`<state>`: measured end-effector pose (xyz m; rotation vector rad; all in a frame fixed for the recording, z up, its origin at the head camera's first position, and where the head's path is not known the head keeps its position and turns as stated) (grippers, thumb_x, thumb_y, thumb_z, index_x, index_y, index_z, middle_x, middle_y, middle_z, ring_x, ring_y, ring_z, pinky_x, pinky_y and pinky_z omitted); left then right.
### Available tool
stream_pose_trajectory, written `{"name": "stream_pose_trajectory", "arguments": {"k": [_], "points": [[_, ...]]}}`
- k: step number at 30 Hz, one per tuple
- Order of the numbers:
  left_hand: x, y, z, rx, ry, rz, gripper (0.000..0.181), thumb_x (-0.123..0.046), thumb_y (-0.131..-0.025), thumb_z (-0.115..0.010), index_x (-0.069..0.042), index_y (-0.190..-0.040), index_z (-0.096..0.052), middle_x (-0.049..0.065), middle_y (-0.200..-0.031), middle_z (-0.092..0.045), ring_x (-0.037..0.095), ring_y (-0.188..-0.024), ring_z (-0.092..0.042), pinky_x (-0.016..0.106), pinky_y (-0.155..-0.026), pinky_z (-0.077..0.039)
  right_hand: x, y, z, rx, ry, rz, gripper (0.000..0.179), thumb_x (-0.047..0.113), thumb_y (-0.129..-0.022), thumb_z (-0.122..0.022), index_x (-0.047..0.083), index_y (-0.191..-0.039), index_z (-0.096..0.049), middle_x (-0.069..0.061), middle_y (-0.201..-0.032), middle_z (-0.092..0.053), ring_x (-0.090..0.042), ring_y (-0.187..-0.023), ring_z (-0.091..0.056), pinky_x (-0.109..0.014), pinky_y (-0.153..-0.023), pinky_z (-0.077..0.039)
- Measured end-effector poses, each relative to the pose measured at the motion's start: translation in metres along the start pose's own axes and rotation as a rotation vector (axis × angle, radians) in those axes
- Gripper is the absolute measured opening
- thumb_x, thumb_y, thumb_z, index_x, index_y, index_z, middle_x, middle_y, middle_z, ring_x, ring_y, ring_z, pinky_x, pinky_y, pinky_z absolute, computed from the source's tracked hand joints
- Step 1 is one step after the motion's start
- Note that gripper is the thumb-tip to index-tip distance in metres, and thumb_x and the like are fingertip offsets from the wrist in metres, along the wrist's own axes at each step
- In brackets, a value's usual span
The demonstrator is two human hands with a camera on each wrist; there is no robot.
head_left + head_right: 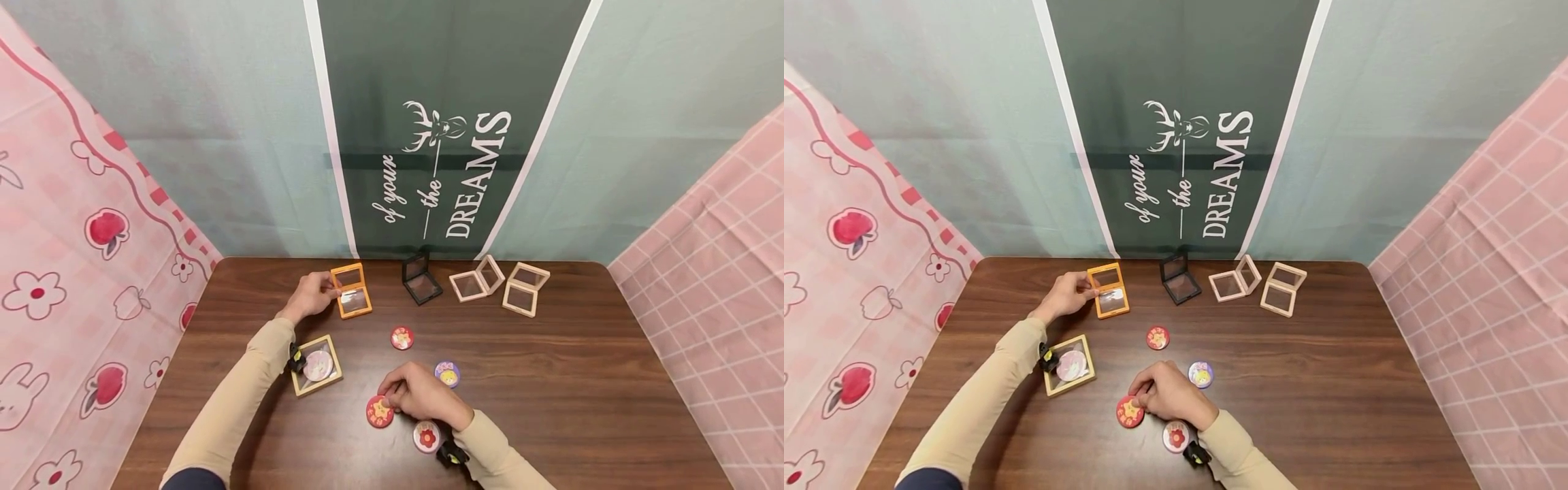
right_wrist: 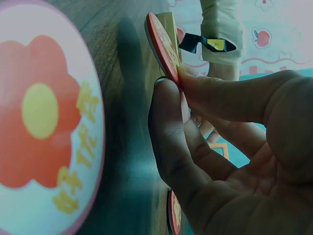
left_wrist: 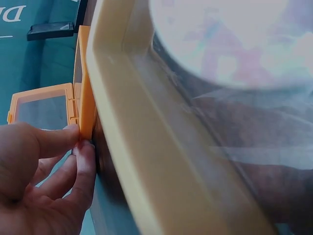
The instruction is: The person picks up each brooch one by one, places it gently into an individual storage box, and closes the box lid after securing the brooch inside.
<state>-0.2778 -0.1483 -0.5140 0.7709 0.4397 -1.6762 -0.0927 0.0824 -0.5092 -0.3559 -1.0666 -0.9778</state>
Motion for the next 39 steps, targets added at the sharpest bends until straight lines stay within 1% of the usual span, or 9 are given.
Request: {"name": "stream_pose_trajectory", "arguments": {"k": [6,10,15,24,27,31,33,35,39], "points": [[-0.001,0.008,-0.001,0.029,0.009,-0.023,0.005,-0.012,-0.102,-0.073,-0.007,-0.102,-0.074,0.012,-0.108,-0.079,0.028,-0.106,-0.074,0.047,-0.096,-0.059,-0.001,-0.002,0.003,-0.020,-0.023,-0.017,0.011,0.000,-0.092,-0.078,0.010,-0.091,-0.083,0.000,-0.073,-0.075,-0.001,-0.057,-0.057,-0.019,-0.052,-0.045],[-0.003,0.014,-0.004,0.053,0.015,-0.057,0.005,-0.011,-0.101,-0.074,-0.006,-0.100,-0.074,0.010,-0.104,-0.079,0.024,-0.099,-0.075,0.043,-0.091,-0.060,-0.002,-0.004,0.005,-0.029,-0.026,-0.025,0.009,0.002,-0.092,-0.080,0.010,-0.091,-0.083,0.001,-0.072,-0.074,-0.001,-0.057,-0.059,-0.019,-0.052,-0.046],[-0.007,0.020,-0.007,0.090,0.030,-0.077,0.005,-0.009,-0.099,-0.076,-0.004,-0.099,-0.074,0.009,-0.099,-0.079,0.021,-0.093,-0.074,0.040,-0.086,-0.061,-0.003,-0.007,0.007,-0.028,-0.018,-0.033,0.008,0.004,-0.092,-0.081,0.011,-0.091,-0.083,0.001,-0.071,-0.074,-0.001,-0.057,-0.059,-0.020,-0.052,-0.047],[-0.009,0.030,-0.012,0.135,-0.010,-0.037,0.004,-0.010,-0.099,-0.077,-0.007,-0.099,-0.074,0.005,-0.095,-0.077,0.016,-0.088,-0.071,0.037,-0.082,-0.060,0.002,-0.015,0.011,-0.030,-0.030,-0.001,0.007,0.002,-0.092,-0.080,0.008,-0.092,-0.083,-0.004,-0.071,-0.075,-0.006,-0.059,-0.062,-0.021,-0.052,-0.048],[-0.010,0.034,-0.013,0.142,-0.023,-0.037,0.004,-0.010,-0.099,-0.077,-0.007,-0.098,-0.073,0.005,-0.094,-0.075,0.016,-0.087,-0.069,0.037,-0.080,-0.059,0.004,-0.019,0.014,-0.042,-0.032,0.015,0.007,0.002,-0.092,-0.080,0.008,-0.092,-0.083,-0.006,-0.070,-0.075,-0.013,-0.059,-0.066,-0.021,-0.051,-0.049],[-0.011,0.039,-0.014,0.139,-0.033,-0.041,0.005,-0.009,-0.098,-0.077,-0.008,-0.096,-0.073,0.004,-0.092,-0.075,0.014,-0.084,-0.068,0.034,-0.078,-0.058,0.008,-0.025,0.017,-0.049,-0.049,0.036,0.006,0.000,-0.092,-0.080,0.006,-0.092,-0.083,-0.008,-0.070,-0.076,-0.026,-0.059,-0.071,-0.022,-0.051,-0.051],[-0.011,0.042,-0.015,0.140,-0.032,-0.047,0.005,-0.009,-0.097,-0.078,-0.009,-0.095,-0.074,0.003,-0.090,-0.075,0.012,-0.083,-0.068,0.033,-0.077,-0.058,0.010,-0.027,0.019,-0.048,-0.057,0.045,0.006,-0.001,-0.092,-0.080,0.004,-0.093,-0.083,-0.008,-0.070,-0.076,-0.030,-0.060,-0.072,-0.022,-0.050,-0.053],[-0.012,0.046,-0.016,0.144,-0.022,-0.050,0.005,-0.009,-0.097,-0.078,-0.008,-0.095,-0.074,0.002,-0.089,-0.075,0.011,-0.082,-0.068,0.032,-0.076,-0.058,0.012,-0.029,0.021,-0.051,-0.061,0.049,0.005,-0.001,-0.092,-0.080,0.003,-0.093,-0.083,-0.008,-0.071,-0.076,-0.032,-0.060,-0.073,-0.023,-0.050,-0.053],[-0.011,0.051,-0.017,0.149,-0.002,-0.028,0.005,-0.010,-0.097,-0.078,-0.010,-0.094,-0.073,0.000,-0.088,-0.074,0.011,-0.081,-0.068,0.031,-0.075,-0.058,0.014,-0.032,0.024,-0.063,-0.071,0.050,0.005,-0.001,-0.092,-0.080,0.001,-0.095,-0.082,-0.011,-0.072,-0.076,-0.033,-0.061,-0.073,-0.023,-0.050,-0.053]]}}
Point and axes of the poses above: each hand's wrist, its own y-axis away from the middle knuckle, its own z-axis out of the back of the hand, x = y × z, the point moved 6 cm from there along -y, towards the middle knuckle
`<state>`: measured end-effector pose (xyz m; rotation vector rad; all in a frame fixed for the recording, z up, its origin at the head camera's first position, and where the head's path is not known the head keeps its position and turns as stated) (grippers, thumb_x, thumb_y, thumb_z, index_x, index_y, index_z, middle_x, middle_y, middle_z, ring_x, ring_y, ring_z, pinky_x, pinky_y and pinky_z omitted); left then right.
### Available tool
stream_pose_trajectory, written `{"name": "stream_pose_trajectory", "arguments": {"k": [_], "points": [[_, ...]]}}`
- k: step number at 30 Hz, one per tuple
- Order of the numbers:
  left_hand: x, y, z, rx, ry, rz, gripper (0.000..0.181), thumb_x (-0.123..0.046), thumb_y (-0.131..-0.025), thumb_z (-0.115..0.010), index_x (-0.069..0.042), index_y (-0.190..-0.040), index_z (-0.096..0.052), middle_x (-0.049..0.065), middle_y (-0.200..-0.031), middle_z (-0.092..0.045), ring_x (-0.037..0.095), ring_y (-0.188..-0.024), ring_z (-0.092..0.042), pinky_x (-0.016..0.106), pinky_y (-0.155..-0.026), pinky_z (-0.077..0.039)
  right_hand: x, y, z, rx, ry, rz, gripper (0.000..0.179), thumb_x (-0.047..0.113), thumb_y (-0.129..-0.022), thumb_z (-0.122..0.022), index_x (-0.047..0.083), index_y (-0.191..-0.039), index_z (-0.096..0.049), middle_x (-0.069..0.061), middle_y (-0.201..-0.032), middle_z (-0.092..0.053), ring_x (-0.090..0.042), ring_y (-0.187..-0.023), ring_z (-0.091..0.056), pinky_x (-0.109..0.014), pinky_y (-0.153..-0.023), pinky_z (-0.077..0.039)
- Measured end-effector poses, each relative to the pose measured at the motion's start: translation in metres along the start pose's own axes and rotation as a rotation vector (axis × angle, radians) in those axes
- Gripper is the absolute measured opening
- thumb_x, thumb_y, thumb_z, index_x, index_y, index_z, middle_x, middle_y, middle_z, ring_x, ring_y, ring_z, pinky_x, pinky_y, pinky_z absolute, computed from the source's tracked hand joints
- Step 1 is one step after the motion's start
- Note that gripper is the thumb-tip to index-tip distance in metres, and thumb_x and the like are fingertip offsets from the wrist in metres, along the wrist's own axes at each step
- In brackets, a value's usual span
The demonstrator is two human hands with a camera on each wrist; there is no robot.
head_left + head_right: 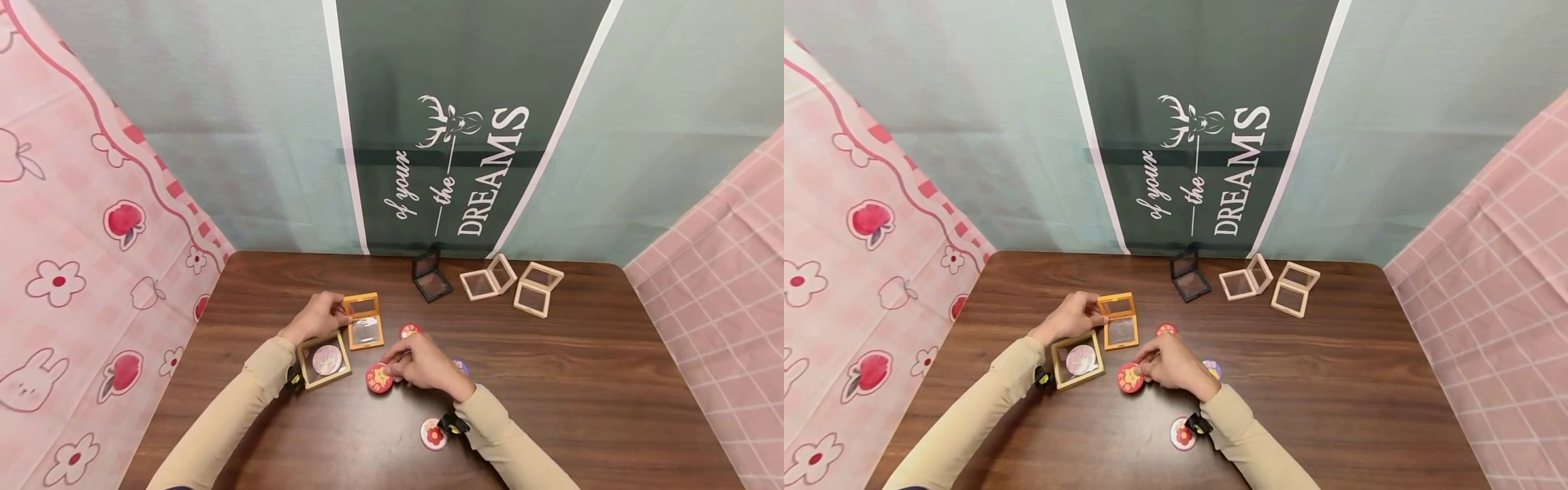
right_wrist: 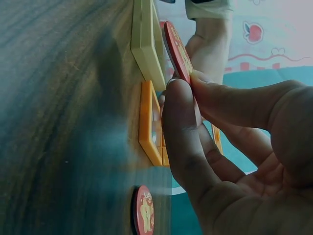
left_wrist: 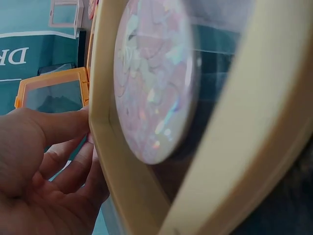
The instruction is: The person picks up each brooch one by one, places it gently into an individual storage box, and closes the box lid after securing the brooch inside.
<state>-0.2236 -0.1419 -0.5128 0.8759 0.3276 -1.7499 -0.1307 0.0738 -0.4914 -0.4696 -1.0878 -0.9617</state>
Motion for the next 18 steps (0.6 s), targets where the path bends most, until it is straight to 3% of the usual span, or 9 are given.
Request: {"name": "stream_pose_trajectory", "arguments": {"k": [7,18], "points": [[0.003,0.008,-0.005,0.005,0.050,0.062,0.008,-0.011,-0.096,-0.079,-0.011,-0.093,-0.072,0.001,-0.087,-0.072,0.013,-0.079,-0.064,0.030,-0.073,-0.054,0.001,-0.006,0.003,-0.022,-0.026,0.009,0.004,0.000,-0.094,-0.079,0.000,-0.097,-0.082,-0.011,-0.073,-0.076,-0.039,-0.065,-0.074,-0.023,-0.049,-0.053],[0.000,0.011,-0.007,-0.024,0.037,0.009,0.010,-0.008,-0.092,-0.082,-0.010,-0.092,-0.072,0.000,-0.084,-0.074,0.009,-0.077,-0.066,0.028,-0.072,-0.056,-0.002,-0.022,0.008,-0.050,-0.062,-0.028,0.006,0.003,-0.094,-0.081,0.000,-0.099,-0.082,-0.009,-0.079,-0.079,-0.014,-0.068,-0.073,-0.022,-0.054,-0.054]]}}
Point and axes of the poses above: each hand's wrist, its own y-axis away from the middle knuckle, its own z-axis out of the back of the hand, x = y × z, the point moved 6 cm from there along -y, towards the middle knuckle
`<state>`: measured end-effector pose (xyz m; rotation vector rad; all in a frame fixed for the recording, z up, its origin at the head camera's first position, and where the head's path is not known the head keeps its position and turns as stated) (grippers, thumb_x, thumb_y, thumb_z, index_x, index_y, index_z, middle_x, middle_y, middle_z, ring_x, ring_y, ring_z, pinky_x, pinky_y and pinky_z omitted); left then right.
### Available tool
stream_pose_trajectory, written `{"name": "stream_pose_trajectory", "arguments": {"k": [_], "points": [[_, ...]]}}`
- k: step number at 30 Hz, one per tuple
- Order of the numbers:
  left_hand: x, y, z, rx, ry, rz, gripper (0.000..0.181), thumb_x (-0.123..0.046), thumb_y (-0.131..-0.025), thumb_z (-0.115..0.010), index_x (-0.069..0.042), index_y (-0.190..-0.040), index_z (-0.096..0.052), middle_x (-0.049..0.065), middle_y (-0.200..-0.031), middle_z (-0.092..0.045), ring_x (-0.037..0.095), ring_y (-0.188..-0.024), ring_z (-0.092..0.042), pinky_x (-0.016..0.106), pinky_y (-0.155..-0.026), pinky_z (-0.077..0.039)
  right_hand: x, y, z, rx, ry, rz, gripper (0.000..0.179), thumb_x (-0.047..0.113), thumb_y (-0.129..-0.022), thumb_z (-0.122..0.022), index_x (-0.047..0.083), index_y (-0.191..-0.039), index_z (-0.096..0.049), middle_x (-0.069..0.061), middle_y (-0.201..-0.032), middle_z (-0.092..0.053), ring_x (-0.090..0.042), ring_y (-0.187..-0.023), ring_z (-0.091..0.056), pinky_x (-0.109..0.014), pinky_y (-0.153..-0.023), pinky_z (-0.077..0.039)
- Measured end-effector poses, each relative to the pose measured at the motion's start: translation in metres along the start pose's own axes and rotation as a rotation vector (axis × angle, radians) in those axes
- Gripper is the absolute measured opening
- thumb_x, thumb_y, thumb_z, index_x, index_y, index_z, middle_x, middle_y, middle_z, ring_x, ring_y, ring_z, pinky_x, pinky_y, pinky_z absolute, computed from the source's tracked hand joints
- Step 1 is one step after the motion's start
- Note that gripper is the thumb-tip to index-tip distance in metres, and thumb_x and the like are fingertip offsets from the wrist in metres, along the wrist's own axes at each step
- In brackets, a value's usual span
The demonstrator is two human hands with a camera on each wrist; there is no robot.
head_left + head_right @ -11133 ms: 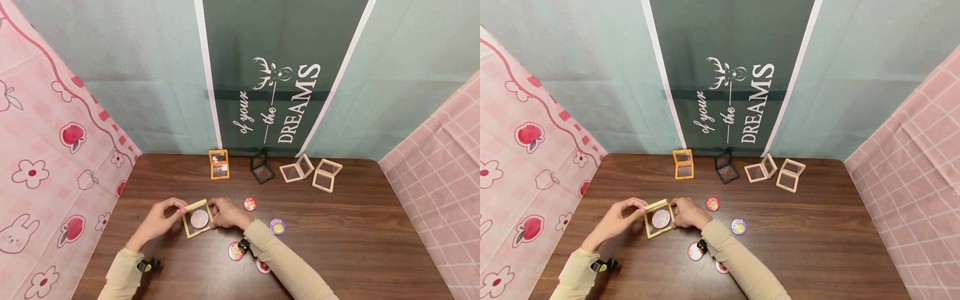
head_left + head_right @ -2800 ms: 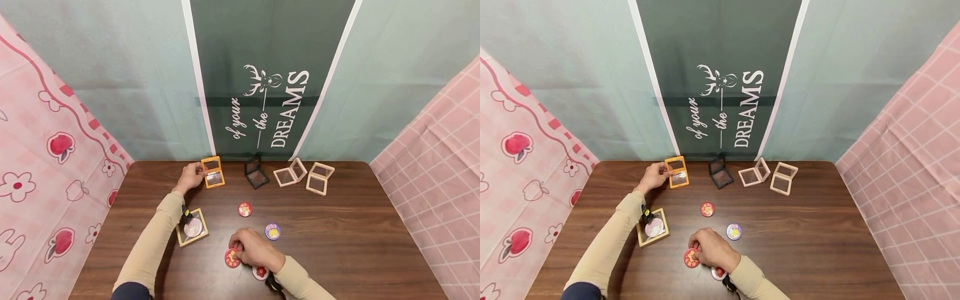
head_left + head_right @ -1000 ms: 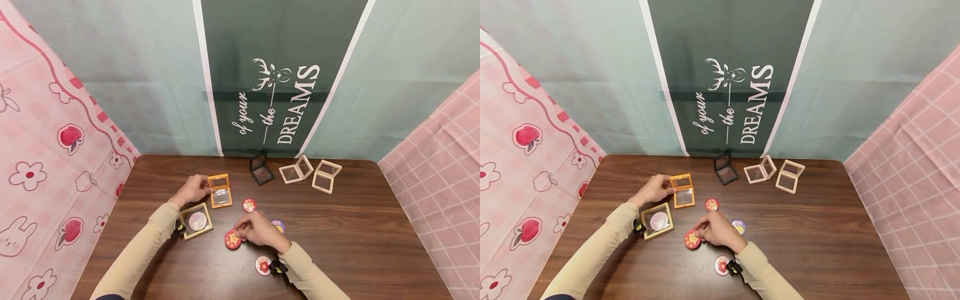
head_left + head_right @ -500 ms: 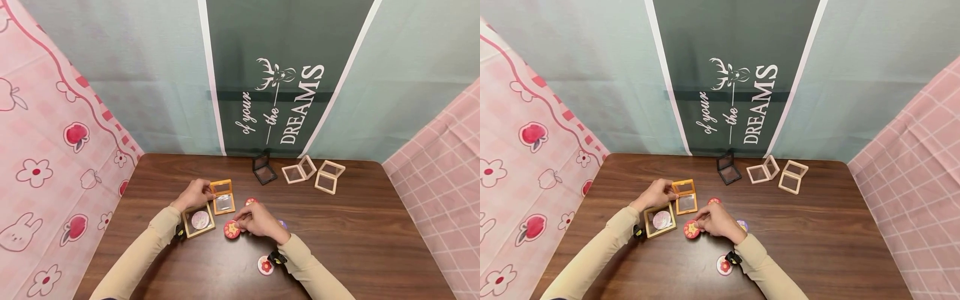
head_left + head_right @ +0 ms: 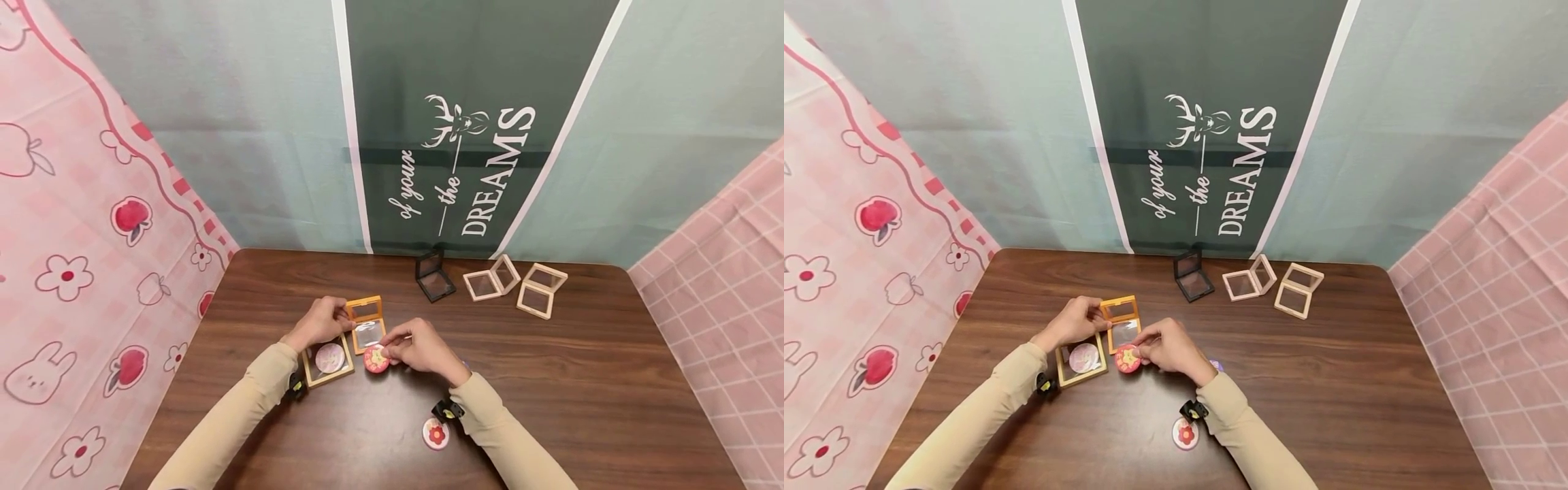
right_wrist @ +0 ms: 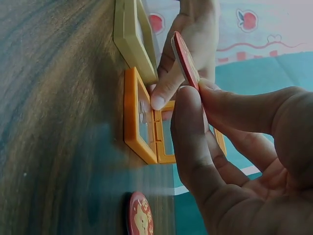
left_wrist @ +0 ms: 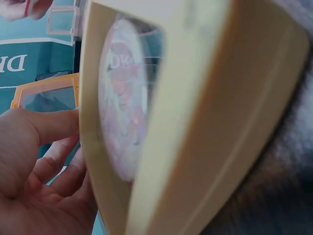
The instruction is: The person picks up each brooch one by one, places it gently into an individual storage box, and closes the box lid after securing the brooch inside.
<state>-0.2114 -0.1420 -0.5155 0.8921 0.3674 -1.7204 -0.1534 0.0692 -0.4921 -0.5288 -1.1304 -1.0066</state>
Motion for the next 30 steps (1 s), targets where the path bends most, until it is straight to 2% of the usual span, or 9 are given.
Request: {"name": "stream_pose_trajectory", "arguments": {"k": [2,9,17,24,30], "points": [[0.000,-0.001,-0.001,-0.005,0.000,-0.007,0.011,-0.008,-0.092,-0.083,-0.010,-0.090,-0.072,-0.001,-0.084,-0.074,0.009,-0.077,-0.066,0.028,-0.073,-0.056,0.000,-0.003,-0.001,0.000,0.001,0.000,0.006,0.003,-0.094,-0.081,0.000,-0.099,-0.082,-0.009,-0.079,-0.079,-0.013,-0.068,-0.073,-0.022,-0.055,-0.054],[0.001,-0.002,-0.003,-0.010,-0.015,-0.001,0.015,-0.010,-0.092,-0.084,-0.012,-0.087,-0.070,-0.002,-0.082,-0.073,0.009,-0.077,-0.065,0.028,-0.073,-0.056,-0.002,-0.014,-0.002,-0.027,0.020,-0.003,0.006,0.003,-0.093,-0.081,0.001,-0.098,-0.082,-0.009,-0.078,-0.079,-0.026,-0.070,-0.077,-0.023,-0.054,-0.054],[0.005,-0.001,-0.003,0.008,0.000,0.027,0.014,-0.011,-0.093,-0.083,-0.011,-0.090,-0.070,-0.001,-0.083,-0.072,0.010,-0.077,-0.065,0.029,-0.073,-0.055,-0.013,-0.026,0.002,-0.083,0.088,-0.027,0.004,0.005,-0.092,-0.083,0.003,-0.096,-0.084,-0.004,-0.075,-0.079,-0.013,-0.064,-0.073,-0.023,-0.053,-0.052],[0.004,-0.002,-0.001,0.018,0.011,0.061,0.013,-0.012,-0.093,-0.084,-0.012,-0.093,-0.071,0.000,-0.086,-0.072,0.012,-0.079,-0.065,0.030,-0.076,-0.055,-0.019,-0.036,0.005,-0.124,0.081,-0.040,0.003,0.007,-0.093,-0.082,0.006,-0.096,-0.085,-0.006,-0.077,-0.079,-0.016,-0.065,-0.075,-0.023,-0.055,-0.053],[0.004,-0.001,0.000,0.018,0.013,0.064,0.014,-0.012,-0.093,-0.084,-0.012,-0.092,-0.070,0.000,-0.086,-0.071,0.013,-0.079,-0.065,0.031,-0.076,-0.055,-0.022,-0.042,0.007,-0.147,0.113,-0.050,0.003,0.010,-0.092,-0.084,0.008,-0.095,-0.085,-0.002,-0.076,-0.079,-0.010,-0.063,-0.072,-0.022,-0.057,-0.052]]}}
Point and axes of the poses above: each hand's wrist, its own y-axis away from the middle knuckle, its own z-axis out of the back of the hand, x = y × z, the point moved 6 cm from there along -y, towards the middle knuckle
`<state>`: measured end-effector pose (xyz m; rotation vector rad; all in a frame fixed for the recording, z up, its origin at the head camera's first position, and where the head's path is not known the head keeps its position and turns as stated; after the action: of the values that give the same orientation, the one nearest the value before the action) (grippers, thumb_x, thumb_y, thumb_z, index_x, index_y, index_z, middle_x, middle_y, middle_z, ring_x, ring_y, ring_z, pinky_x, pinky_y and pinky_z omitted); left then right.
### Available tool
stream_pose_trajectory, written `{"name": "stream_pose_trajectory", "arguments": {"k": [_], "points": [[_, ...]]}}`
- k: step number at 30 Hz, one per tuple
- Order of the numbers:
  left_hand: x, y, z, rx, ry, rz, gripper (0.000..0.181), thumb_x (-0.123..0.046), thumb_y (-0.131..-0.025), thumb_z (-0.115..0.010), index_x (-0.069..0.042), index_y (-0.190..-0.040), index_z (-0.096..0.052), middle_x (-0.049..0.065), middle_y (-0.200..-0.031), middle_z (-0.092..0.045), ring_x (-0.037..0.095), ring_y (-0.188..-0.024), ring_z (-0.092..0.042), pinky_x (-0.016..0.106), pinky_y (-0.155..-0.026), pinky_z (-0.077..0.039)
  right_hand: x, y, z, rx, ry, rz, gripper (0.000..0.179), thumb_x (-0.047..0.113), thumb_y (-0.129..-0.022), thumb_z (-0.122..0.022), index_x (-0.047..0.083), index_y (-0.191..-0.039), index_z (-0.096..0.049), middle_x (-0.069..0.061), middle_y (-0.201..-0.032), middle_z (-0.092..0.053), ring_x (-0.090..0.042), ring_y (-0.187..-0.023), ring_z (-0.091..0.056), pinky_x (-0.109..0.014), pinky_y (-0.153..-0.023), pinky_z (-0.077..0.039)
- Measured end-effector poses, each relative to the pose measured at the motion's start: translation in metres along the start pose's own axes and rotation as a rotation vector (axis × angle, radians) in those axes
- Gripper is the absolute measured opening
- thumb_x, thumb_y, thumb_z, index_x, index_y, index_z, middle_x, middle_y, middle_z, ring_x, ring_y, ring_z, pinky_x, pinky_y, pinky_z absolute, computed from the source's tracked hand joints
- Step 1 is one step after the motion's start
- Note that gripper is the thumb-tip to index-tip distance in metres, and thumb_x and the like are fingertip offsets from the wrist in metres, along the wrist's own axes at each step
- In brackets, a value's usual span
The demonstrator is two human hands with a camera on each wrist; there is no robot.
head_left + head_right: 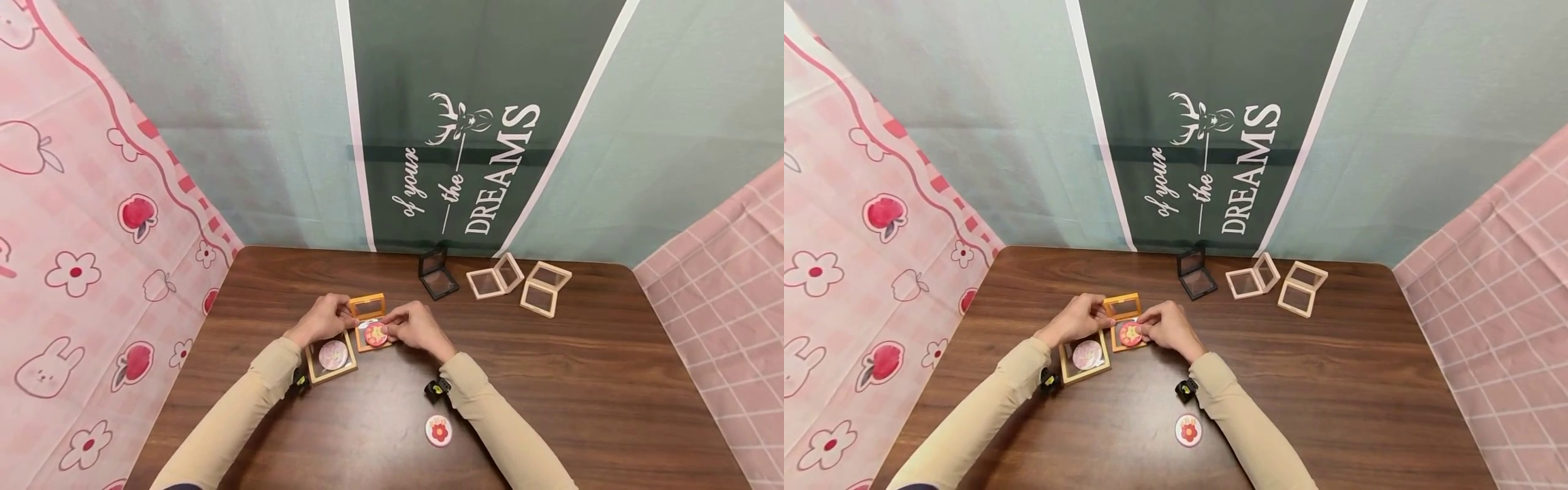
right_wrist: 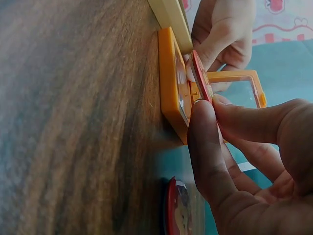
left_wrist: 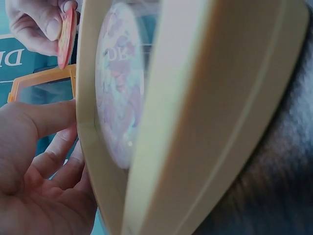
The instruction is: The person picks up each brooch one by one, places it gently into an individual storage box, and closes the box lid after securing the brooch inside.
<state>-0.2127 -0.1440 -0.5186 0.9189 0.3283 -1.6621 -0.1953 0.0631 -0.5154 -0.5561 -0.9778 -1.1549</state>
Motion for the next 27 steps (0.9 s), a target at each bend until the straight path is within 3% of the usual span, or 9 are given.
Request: {"name": "stream_pose_trajectory", "arguments": {"k": [9,20,27], "points": [[0.002,0.000,-0.001,-0.011,0.021,-0.003,0.016,-0.014,-0.094,-0.082,-0.013,-0.088,-0.068,-0.002,-0.084,-0.072,0.011,-0.078,-0.064,0.029,-0.074,-0.053,0.002,-0.005,-0.001,-0.016,-0.006,-0.040,0.005,0.009,-0.092,-0.085,0.004,-0.093,-0.084,-0.003,-0.076,-0.079,-0.012,-0.065,-0.075,-0.022,-0.059,-0.056],[0.004,0.000,-0.001,-0.015,0.022,0.008,0.015,-0.013,-0.094,-0.082,-0.012,-0.088,-0.068,-0.001,-0.085,-0.072,0.011,-0.078,-0.064,0.029,-0.073,-0.053,0.007,-0.009,-0.002,-0.036,0.066,-0.050,0.004,0.013,-0.090,-0.087,0.010,-0.089,-0.085,0.001,-0.072,-0.078,-0.006,-0.062,-0.071,-0.022,-0.059,-0.053],[0.005,0.000,-0.002,-0.023,0.028,-0.005,0.016,-0.013,-0.095,-0.081,-0.012,-0.088,-0.067,-0.001,-0.085,-0.072,0.012,-0.077,-0.063,0.029,-0.071,-0.052,0.004,-0.012,-0.003,-0.020,0.111,-0.103,0.006,0.017,-0.089,-0.088,0.013,-0.086,-0.085,0.005,-0.069,-0.076,-0.005,-0.061,-0.068,-0.023,-0.059,-0.053]]}}
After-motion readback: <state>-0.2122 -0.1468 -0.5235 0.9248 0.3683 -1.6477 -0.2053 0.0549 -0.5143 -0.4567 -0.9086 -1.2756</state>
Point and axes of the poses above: each hand's wrist, its own y-axis away from the middle knuckle, its own z-axis out of the back of the hand, x = y × z, the point moved 6 cm from there along -y, towards the middle knuckle
